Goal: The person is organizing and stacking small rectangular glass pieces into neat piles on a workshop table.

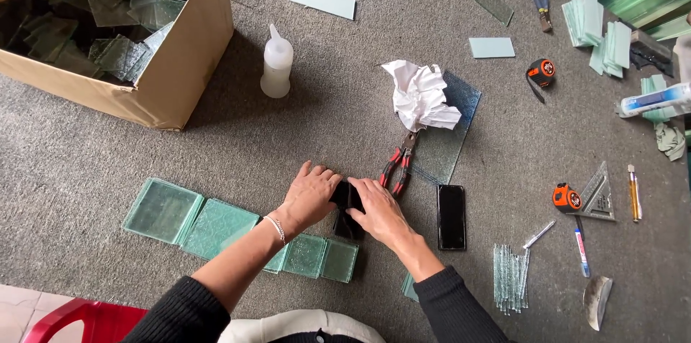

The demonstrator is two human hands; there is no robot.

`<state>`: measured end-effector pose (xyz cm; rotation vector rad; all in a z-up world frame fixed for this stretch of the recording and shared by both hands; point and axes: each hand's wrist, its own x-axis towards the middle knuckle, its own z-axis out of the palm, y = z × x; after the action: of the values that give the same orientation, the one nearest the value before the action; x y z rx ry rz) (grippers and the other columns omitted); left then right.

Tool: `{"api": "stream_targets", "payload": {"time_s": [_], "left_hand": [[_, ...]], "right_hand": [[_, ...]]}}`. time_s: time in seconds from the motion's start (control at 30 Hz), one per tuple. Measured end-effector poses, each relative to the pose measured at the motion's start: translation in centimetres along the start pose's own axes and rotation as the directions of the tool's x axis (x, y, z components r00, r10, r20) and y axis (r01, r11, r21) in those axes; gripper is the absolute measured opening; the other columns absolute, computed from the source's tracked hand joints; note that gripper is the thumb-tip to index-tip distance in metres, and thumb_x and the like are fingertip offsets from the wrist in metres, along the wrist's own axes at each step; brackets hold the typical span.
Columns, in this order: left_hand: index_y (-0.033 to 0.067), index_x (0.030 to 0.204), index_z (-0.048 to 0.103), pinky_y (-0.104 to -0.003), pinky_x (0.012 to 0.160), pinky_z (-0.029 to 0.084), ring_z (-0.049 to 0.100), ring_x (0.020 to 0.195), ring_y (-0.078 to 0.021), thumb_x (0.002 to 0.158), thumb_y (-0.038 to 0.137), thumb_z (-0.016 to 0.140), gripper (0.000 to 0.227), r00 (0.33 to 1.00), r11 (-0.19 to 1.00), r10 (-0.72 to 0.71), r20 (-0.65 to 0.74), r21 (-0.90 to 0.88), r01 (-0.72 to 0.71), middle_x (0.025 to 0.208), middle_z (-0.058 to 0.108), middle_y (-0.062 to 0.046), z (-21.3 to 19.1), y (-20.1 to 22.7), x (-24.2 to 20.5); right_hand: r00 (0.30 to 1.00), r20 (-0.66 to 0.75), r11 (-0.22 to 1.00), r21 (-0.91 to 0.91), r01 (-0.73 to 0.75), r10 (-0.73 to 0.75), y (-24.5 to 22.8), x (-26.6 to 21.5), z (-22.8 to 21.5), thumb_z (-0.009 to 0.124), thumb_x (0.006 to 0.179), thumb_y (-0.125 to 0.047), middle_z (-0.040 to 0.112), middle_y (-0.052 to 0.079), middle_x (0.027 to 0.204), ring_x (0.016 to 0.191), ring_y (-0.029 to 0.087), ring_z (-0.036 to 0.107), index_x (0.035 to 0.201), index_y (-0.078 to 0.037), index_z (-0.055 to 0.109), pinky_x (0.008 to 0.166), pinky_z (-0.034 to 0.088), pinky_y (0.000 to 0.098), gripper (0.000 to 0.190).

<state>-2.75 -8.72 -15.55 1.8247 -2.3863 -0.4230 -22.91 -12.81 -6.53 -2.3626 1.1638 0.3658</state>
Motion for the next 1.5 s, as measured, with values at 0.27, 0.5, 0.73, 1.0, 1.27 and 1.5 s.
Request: {"api": "stream_targets", "payload": {"time_s": [0.27,0.5,0.73,1.0,1.27,1.5], "left_hand": [[0.0194,0.164,0.043,-0.057,0.128,0.032,0.051,0.148,-0.0265,0.084,0.051,0.090,0.099,0.998,0.996,-0.057,-0.026,-0.077,0.055,0.155,0.059,-0.008,-6.1,1.7,-3.8],[0.0228,0.128,0.067,-0.045,0.104,0.058,0.080,0.107,-0.0268,0.105,0.020,0.064,0.023,0.952,0.758,-0.305,0.011,-0.602,0.250,0.108,0.079,-0.003,-1.5,5.4,-9.2],[0.0254,0.122,0.054,-0.043,0.101,0.057,0.078,0.105,-0.0273,0.096,0.021,0.071,0.031,0.969,0.883,-0.235,0.079,-0.399,0.247,0.105,0.075,-0.001,2.2,7.5,-7.2],[0.0216,0.121,0.053,-0.046,0.101,0.060,0.076,0.110,-0.0345,0.090,0.014,0.080,0.042,0.960,0.869,-0.245,0.137,-0.408,0.280,0.110,0.070,-0.006,1.9,7.7,-6.3],[0.0214,0.117,0.053,-0.052,0.089,0.065,0.077,0.100,-0.0424,0.092,0.006,0.076,0.037,0.941,0.800,-0.275,0.197,-0.496,0.337,0.110,0.064,-0.008,0.7,7.8,-6.4],[0.0208,0.114,0.056,-0.053,0.086,0.067,0.078,0.099,-0.0425,0.092,0.004,0.076,0.034,0.952,0.822,-0.233,0.200,-0.482,0.302,0.112,0.062,-0.007,0.8,6.9,-6.1]], "right_hand": [[0.999,-0.009,0.991,0.121,-0.051,0.053,-2.9,-3.3,-3.0,0.081,0.096,-0.024,0.055,0.018,0.157,0.148,0.039,0.053,0.174,-0.011,0.030,0.121,0.048,0.0567,0.094],[0.913,0.028,0.601,0.745,-0.291,0.407,0.8,-7.2,6.5,0.069,0.106,-0.020,0.078,0.023,0.130,0.115,0.034,0.080,0.155,-0.009,0.063,0.095,0.066,0.0449,0.051],[0.844,0.045,0.531,0.759,-0.377,0.534,-0.5,-6.7,9.1,0.086,0.094,-0.024,0.078,0.012,0.126,0.109,0.023,0.081,0.155,-0.014,0.062,0.091,0.068,0.0361,0.066],[0.827,0.051,0.498,0.778,-0.384,0.559,-0.6,-6.0,9.9,0.087,0.091,-0.026,0.076,0.009,0.120,0.105,0.020,0.079,0.158,-0.016,0.059,0.089,0.067,0.0356,0.074],[0.796,0.132,0.286,0.888,-0.359,0.591,-0.7,-6.2,9.6,0.084,0.093,-0.024,0.075,0.010,0.125,0.109,0.017,0.077,0.159,-0.014,0.059,0.092,0.064,0.0339,0.071],[0.808,0.139,0.229,0.919,-0.321,0.573,-1.3,-6.7,8.3,0.079,0.095,-0.019,0.074,0.013,0.126,0.110,0.019,0.076,0.158,-0.013,0.061,0.092,0.062,0.0342,0.066]]}}
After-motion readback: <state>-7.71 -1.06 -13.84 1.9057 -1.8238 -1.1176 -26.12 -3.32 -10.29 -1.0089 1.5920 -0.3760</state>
